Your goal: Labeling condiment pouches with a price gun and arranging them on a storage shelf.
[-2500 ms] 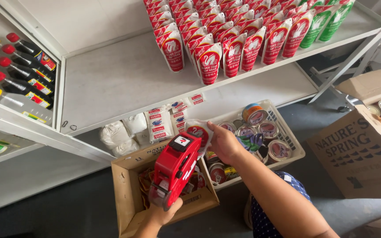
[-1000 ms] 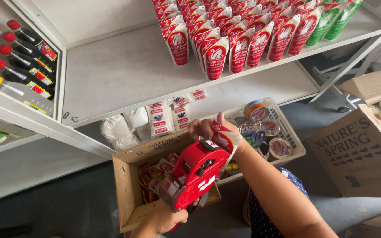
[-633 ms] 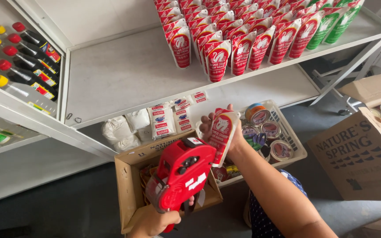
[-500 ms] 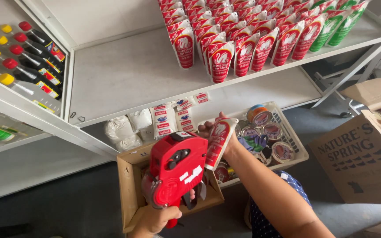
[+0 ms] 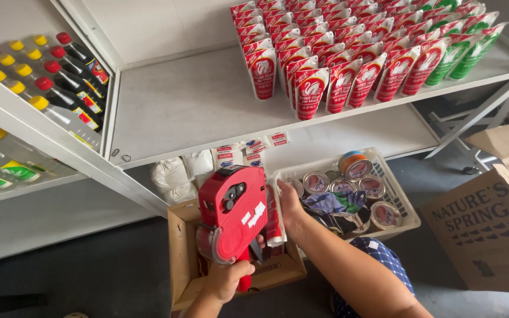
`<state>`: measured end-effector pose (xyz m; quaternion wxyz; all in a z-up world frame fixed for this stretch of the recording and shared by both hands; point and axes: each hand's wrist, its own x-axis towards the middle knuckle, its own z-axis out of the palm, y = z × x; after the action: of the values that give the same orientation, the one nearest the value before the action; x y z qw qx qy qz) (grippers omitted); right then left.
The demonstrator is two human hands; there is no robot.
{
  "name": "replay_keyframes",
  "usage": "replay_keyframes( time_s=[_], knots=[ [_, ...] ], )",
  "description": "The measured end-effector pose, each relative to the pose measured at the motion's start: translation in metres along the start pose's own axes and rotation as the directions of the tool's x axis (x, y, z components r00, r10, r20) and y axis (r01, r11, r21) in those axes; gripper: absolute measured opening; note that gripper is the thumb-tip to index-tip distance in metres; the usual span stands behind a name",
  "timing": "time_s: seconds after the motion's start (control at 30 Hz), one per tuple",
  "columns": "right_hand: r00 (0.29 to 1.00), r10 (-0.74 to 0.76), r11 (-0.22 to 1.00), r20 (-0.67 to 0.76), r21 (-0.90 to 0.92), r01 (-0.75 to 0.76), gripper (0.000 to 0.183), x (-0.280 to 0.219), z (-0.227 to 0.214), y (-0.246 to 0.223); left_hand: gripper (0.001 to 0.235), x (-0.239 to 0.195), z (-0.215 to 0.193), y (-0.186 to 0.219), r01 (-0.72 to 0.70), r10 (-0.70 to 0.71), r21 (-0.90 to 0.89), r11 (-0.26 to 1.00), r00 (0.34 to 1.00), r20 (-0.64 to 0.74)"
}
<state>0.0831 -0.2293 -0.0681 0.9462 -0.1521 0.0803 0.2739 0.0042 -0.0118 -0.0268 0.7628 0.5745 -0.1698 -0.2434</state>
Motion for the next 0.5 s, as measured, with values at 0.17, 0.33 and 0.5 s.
replay_keyframes(
  time_s=[0.17,0.33,0.5],
  knots=[
    [0.907,-0.153,0.988,-0.392,-0.087,0.129,0.09,0.002,0.0,0.017,0.062,0.002,-0.01,-0.016,0.076,-0.079,-0.051,0.996,0.995,-0.067],
    [0.997,-0.074,0.966,0.035,-0.244,0.08,0.063,0.006,-0.027,0.021,0.059,0.002,-0.017,-0.016,0.092,-0.098,-0.08,0.993,0.992,-0.082],
    [0.992,-0.067,0.935,0.11,-0.341,0.101,0.051,0.003,-0.012,0.015,0.062,0.003,-0.009,0.001,0.053,-0.063,-0.108,0.993,0.994,-0.093]
  ],
)
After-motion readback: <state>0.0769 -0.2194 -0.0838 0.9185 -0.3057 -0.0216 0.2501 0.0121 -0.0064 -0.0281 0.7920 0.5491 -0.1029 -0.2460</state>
